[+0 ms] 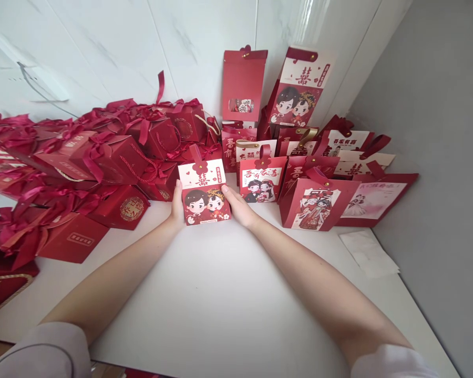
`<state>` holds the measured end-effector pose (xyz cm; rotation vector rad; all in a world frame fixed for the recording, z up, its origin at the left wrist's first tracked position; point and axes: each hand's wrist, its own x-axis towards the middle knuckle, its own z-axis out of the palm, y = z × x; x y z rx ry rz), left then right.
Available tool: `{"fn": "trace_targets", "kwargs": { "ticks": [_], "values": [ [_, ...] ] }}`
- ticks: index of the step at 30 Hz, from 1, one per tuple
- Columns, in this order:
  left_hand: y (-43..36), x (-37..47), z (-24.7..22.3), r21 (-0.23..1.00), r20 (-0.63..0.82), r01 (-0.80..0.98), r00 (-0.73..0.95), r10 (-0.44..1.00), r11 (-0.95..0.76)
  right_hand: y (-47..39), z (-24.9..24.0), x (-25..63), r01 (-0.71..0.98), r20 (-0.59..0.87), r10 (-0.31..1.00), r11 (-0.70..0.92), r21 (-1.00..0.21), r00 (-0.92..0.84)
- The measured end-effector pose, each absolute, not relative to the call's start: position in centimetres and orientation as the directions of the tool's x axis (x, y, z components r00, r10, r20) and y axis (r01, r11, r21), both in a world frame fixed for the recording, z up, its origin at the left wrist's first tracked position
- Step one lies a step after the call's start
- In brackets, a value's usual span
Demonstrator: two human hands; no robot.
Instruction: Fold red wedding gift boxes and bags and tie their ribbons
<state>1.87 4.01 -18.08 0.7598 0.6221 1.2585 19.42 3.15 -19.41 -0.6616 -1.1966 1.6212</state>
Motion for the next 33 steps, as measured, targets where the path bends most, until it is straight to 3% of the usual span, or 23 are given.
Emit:
{"fn": "trace_targets", "kwargs": {
  "ticks": [25, 33],
  "values": [
    [4.01, 2.00, -17.83, 0.788, 0.007, -0.602, 0.218, 0.976, 0.129, 3.26, -19.65, 19.38, -0.373, 0.090, 0.934, -0.048, -0.927, -0.346],
    [3.89, 2.30, -17.35, 0.787, 0.006, -0.601, 0.233, 0.972, 0.139, 3.46, -20.13, 19.43, -0.379, 0.032, 0.920, -0.129, -0.916, -0.390]
  ]
}}
